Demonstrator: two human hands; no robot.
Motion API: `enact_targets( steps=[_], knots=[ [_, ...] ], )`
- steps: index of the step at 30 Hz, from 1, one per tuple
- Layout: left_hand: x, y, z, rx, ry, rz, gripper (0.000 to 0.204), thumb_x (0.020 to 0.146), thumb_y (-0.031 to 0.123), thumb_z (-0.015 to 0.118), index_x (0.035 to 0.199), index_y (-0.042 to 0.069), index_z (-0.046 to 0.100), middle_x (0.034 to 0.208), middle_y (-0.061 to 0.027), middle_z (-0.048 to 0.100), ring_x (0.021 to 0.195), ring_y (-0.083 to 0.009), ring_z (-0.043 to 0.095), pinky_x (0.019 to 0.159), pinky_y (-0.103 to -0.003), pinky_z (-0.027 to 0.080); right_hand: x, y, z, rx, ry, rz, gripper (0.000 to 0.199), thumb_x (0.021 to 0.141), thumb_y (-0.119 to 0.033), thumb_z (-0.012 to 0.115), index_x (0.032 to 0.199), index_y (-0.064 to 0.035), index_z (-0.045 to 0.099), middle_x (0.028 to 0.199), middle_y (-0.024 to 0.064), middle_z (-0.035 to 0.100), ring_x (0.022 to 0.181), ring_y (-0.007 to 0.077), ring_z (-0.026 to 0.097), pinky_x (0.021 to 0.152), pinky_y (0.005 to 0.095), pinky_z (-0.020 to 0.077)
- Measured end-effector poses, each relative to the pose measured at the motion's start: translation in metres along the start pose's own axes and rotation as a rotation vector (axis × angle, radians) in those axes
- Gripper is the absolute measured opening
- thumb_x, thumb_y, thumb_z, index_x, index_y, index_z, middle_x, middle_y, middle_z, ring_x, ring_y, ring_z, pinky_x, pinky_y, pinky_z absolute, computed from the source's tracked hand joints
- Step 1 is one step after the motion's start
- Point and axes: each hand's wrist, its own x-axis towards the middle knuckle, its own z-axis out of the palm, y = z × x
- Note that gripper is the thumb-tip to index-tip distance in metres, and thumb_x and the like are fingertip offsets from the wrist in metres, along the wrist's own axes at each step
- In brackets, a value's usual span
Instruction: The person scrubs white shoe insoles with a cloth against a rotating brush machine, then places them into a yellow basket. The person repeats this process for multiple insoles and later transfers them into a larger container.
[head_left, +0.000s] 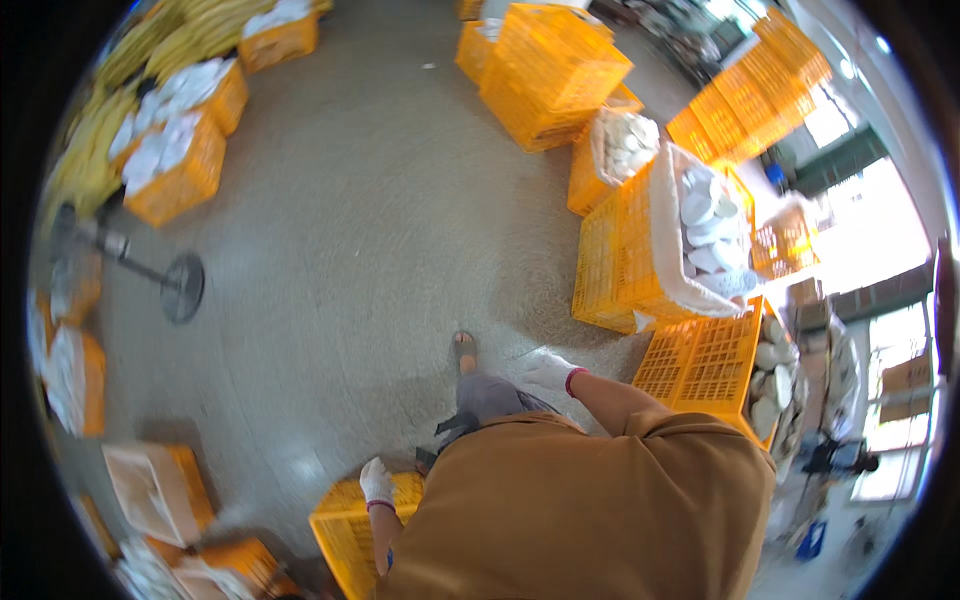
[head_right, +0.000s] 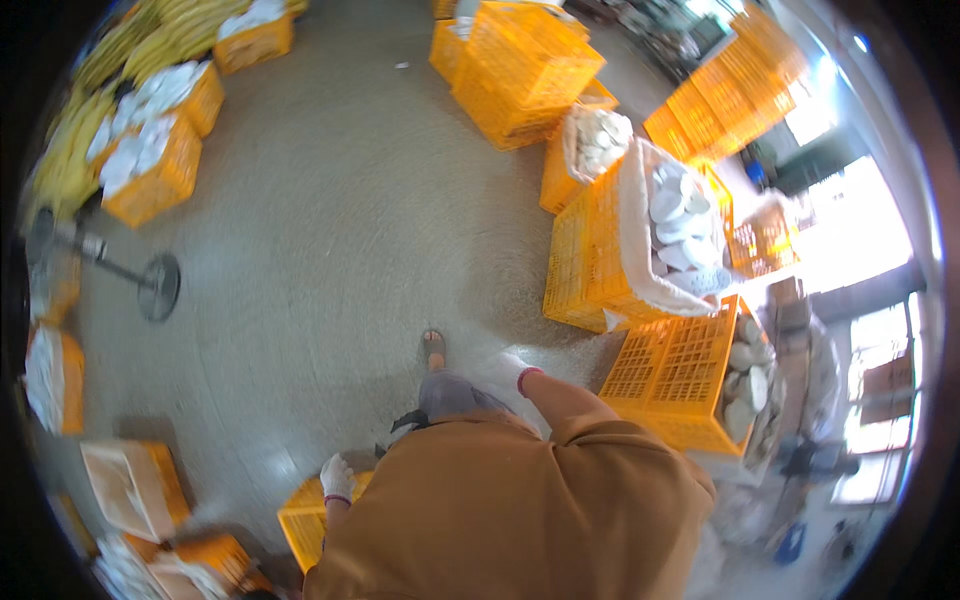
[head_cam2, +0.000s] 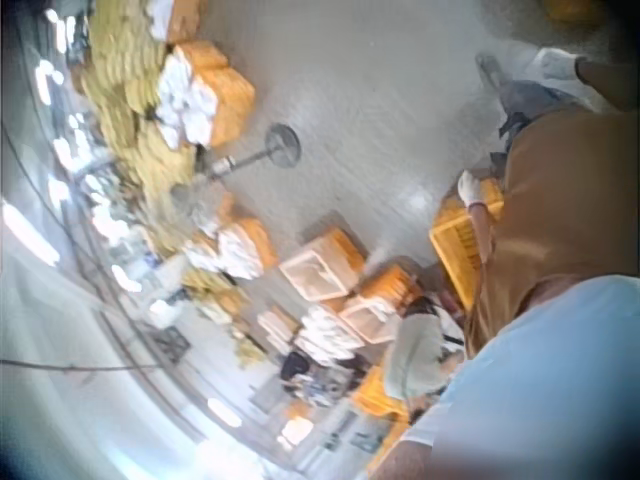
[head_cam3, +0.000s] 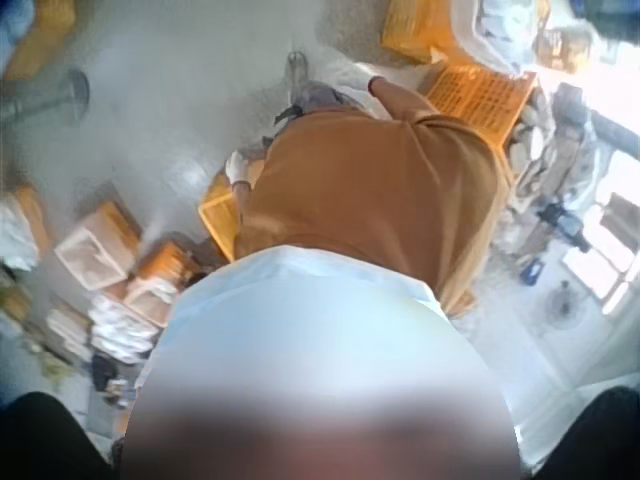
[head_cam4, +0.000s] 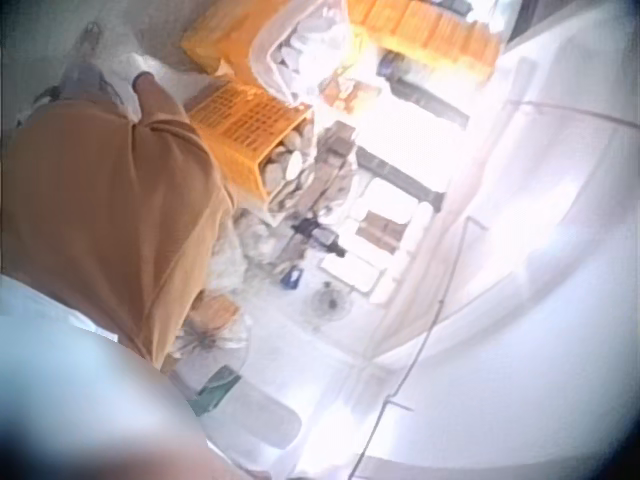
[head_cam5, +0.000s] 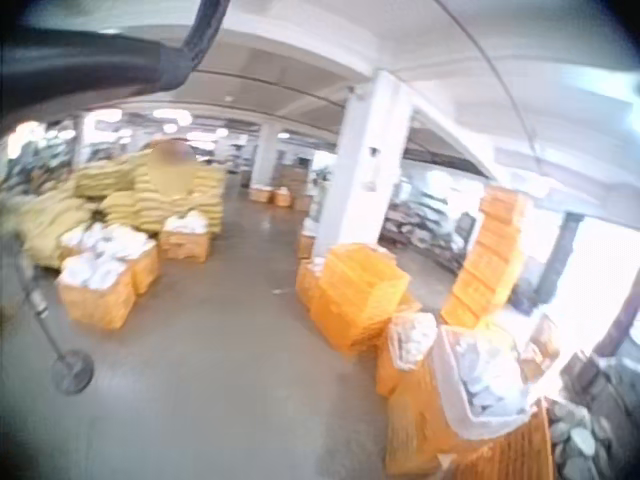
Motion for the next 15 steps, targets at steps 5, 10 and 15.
enact_targets(
  steps=[5,10,15],
  knots=[
    [-0.023,0.159,0.168,0.052,-0.202,0.460,0.024,0.098,0.029,0.070,0.115,0.013,0.065,0.089,0.0024,0.059,0.079,-0.0125,0.058,0.061,-0.031,0.046,0.056,0.121,-0.009,-0.150,0.124,-0.045,0.042,0.097,-0.039,0.055,0.117,-0.0093,0.077,0.118,0.0165,0.075,0.109,0.0394,0.070,0.094,0.0463,0.0544],
    [-0.033,0.255,0.253,0.428,-0.165,0.247,0.023,0.100,0.027,0.068,0.119,0.015,0.066,0.089,0.0032,0.060,0.082,-0.0131,0.059,0.063,-0.033,0.048,0.066,0.151,-0.119,0.814,0.456,0.488,0.043,0.094,-0.041,0.064,0.117,-0.0076,0.078,0.121,0.0179,0.076,0.113,0.0349,0.072,0.096,0.0404,0.0561],
    [0.008,0.323,0.328,1.010,-0.294,0.239,0.023,0.100,0.027,0.067,0.118,0.013,0.065,0.091,0.0004,0.061,0.083,-0.0161,0.060,0.066,-0.036,0.049,0.055,0.139,-0.182,1.523,0.706,0.511,0.048,0.091,-0.035,0.071,0.128,-0.0037,0.074,0.132,0.0152,0.073,0.122,0.0314,0.069,0.105,0.0378,0.0519]
  ],
)
